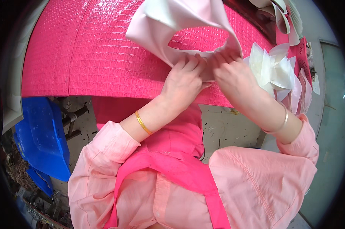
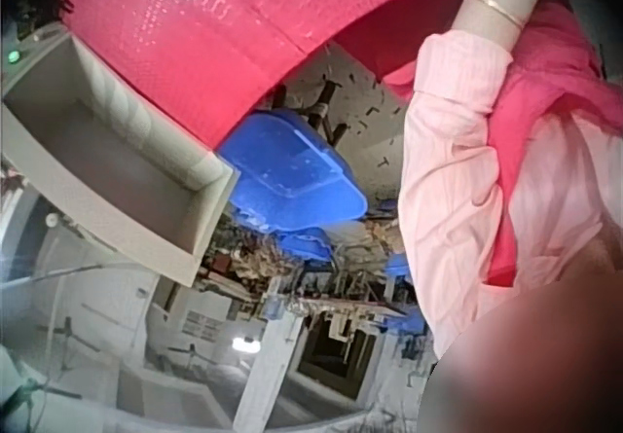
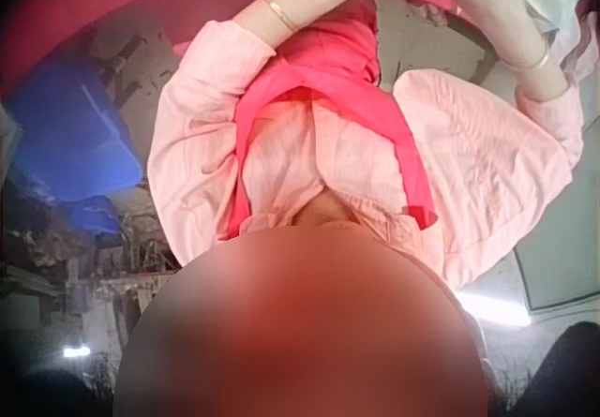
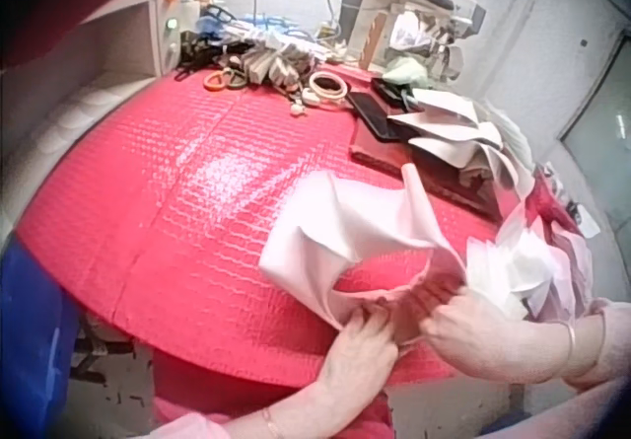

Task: Assembling shoe upper components by hand on a workbench.

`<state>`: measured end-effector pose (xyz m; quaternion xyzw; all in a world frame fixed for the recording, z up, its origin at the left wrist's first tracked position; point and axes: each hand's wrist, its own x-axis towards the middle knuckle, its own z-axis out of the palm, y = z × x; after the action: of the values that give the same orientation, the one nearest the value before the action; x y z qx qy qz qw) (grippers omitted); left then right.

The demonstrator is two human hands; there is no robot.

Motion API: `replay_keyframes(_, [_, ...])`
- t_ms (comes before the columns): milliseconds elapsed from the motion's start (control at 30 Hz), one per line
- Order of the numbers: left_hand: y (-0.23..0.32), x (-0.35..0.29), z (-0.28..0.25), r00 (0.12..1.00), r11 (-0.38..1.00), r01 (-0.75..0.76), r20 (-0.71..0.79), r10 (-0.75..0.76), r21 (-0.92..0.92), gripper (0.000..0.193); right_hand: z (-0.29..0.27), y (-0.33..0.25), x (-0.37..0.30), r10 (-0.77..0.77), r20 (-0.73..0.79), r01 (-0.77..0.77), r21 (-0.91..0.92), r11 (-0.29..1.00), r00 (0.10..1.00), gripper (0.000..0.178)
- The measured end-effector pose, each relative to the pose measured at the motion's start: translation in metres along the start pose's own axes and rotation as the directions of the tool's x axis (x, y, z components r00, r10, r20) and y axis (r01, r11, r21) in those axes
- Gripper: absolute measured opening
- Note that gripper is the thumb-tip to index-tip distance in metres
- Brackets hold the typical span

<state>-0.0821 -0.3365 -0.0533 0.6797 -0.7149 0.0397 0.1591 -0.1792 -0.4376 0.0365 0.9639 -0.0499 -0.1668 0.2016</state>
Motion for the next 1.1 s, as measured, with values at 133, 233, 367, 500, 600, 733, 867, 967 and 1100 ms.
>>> replay_keyframes(133, [-0.004, 0.002, 0.012, 0.992, 0.997, -0.044, -0.125, 0.036, -0.057, 0.031, 0.012, 0.016, -0.012, -0.128, -0.096, 0.103, -0.236, 0.966, 0.987, 0.025])
replay_keyframes(233, [-0.001, 0.005, 0.017, 0.983, 0.927, 0.009, -0.169, -0.078, -0.375, 0.037, 0.013, 0.010, -0.009, -0.080, 0.048, 0.089, -0.257, 0.962, 0.996, 0.026])
replay_keyframes(367, [0.006, 0.013, 0.007, 0.998, 0.988, 0.051, -0.037, -0.057, -0.146, 0.035, 0.004, 0.012, -0.004, -0.010, 0.333, 0.051, -0.115, 0.992, 0.943, 0.030])
replay_keyframes(500, [0.005, 0.021, -0.002, 0.991, 0.992, -0.056, -0.129, 0.041, -0.112, 0.031, 0.014, 0.013, -0.021, -0.058, -0.060, 0.046, -0.187, 0.981, 0.997, 0.030])
replay_keyframes(600, [0.000, 0.051, -0.032, 0.924, 0.975, -0.219, 0.313, 0.219, -0.036, 0.015, 0.029, 0.023, -0.026, -0.029, -0.190, 0.033, 0.018, 0.999, 0.981, 0.033])
replay_keyframes(733, [0.004, 0.058, -0.068, 0.781, 0.723, -0.572, 0.525, 0.337, 0.387, 0.023, 0.049, 0.005, -0.035, 0.046, -0.284, 0.032, 0.264, 0.964, 0.958, 0.037])
replay_keyframes(867, [0.009, 0.020, -0.070, 0.793, 0.719, -0.523, 0.571, 0.213, 0.458, 0.028, 0.057, -0.028, -0.030, 0.149, -0.419, 0.042, 0.411, 0.910, 0.896, 0.041])
replay_keyframes(967, [-0.001, 0.012, -0.049, 0.780, 0.698, -0.521, 0.606, 0.156, 0.491, 0.035, 0.066, -0.032, -0.031, 0.306, -0.365, -0.113, 0.465, 0.878, 0.879, 0.045])
replay_keyframes(1100, [-0.016, 0.001, -0.038, 0.930, 0.824, -0.335, 0.298, 0.213, 0.458, 0.044, 0.056, -0.032, -0.023, 0.338, -0.034, -0.237, 0.645, 0.726, 0.941, 0.051])
